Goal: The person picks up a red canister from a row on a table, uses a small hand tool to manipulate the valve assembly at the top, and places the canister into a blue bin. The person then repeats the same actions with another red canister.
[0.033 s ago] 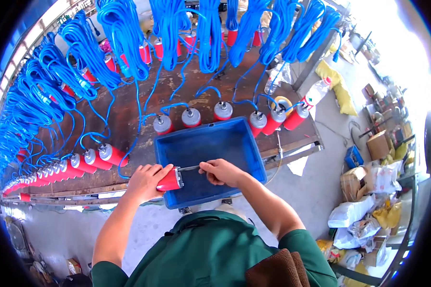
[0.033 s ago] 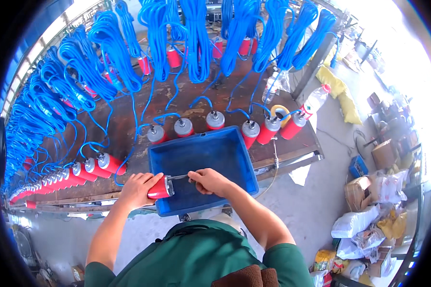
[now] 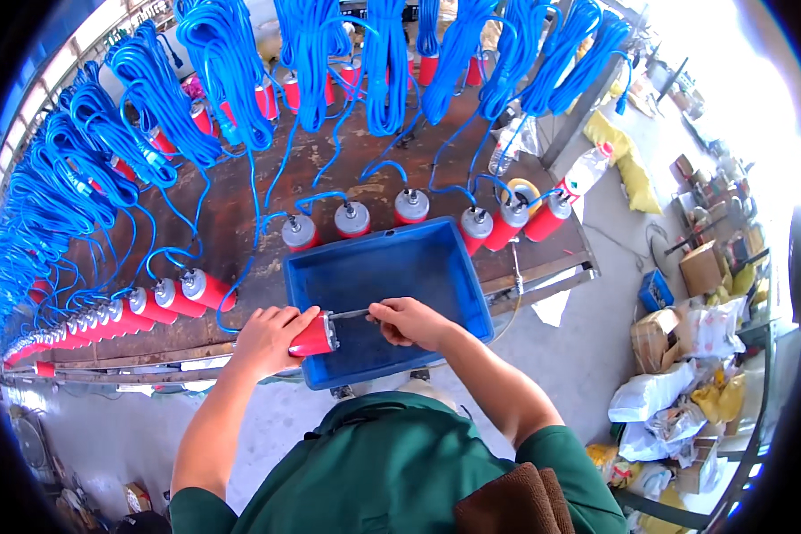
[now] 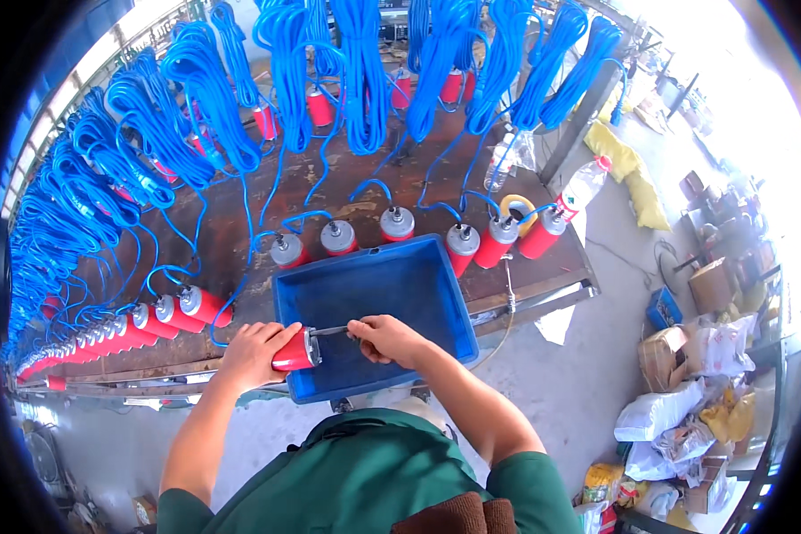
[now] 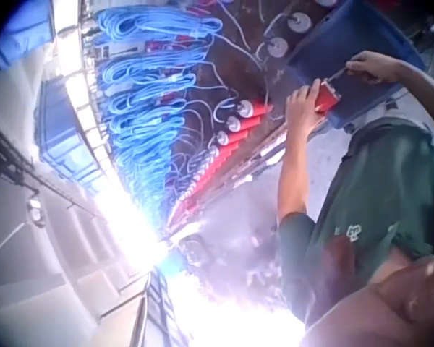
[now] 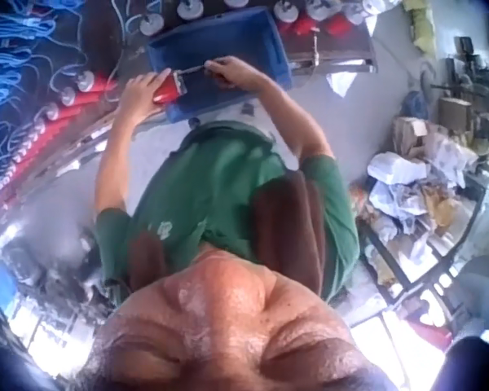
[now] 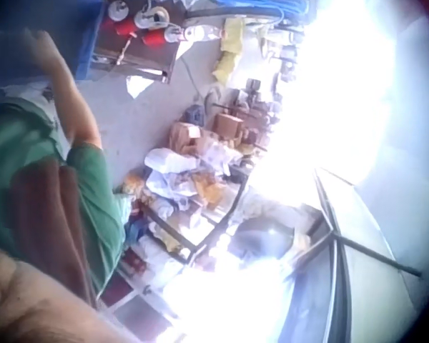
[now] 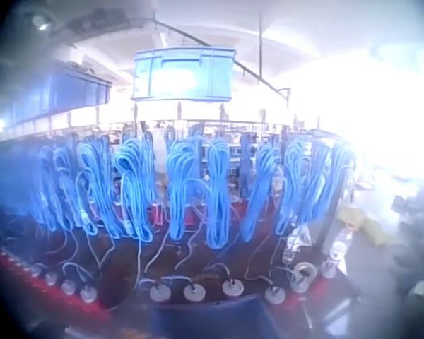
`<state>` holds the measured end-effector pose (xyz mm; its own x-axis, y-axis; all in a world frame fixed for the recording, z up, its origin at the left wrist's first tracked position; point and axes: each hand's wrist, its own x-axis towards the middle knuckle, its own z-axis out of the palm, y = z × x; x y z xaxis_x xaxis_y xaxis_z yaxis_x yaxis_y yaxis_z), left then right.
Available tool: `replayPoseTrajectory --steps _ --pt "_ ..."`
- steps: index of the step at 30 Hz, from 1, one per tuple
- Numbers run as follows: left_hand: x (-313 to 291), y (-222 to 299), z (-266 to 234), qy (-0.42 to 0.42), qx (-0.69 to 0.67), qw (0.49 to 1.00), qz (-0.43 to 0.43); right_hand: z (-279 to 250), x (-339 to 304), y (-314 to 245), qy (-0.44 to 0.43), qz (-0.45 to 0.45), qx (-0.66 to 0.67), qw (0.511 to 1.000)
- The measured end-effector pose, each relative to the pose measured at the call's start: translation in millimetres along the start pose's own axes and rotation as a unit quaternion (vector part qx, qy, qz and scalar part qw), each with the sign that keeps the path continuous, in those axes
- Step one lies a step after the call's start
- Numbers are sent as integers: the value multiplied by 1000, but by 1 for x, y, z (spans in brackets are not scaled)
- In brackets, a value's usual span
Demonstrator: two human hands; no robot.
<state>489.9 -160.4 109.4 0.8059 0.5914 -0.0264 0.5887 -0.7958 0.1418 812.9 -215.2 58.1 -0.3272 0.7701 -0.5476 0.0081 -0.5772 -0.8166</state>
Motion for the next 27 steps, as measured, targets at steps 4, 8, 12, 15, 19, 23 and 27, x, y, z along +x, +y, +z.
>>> replayPoseTrajectory --steps 4,8,12,15,19,23,27 --pt "3 1 0 -22 2 1000 0 6 -6 9 16 -112 42 993" --pt "9 5 -5 -4 -9 1000 7 -6 0 28 -18 -225 -21 974" --pt "9 5 -8 -1 -17 1000 6 -2 -14 2 -28 -156 -90 983" --pt "7 5 -9 -7 -9 1000 5 0 -17 -11 24 -251 -271 929" --pt "10 7 -8 0 -15 1000 7 11 -12 -15 131 -215 -532 808" --pt "12 7 -6 5 -19 1000 4 12 -8 -16 167 -136 -545 810" --pt "8 8 -4 14 -14 1000 2 0 -27 -28 46 -69 -283 956"
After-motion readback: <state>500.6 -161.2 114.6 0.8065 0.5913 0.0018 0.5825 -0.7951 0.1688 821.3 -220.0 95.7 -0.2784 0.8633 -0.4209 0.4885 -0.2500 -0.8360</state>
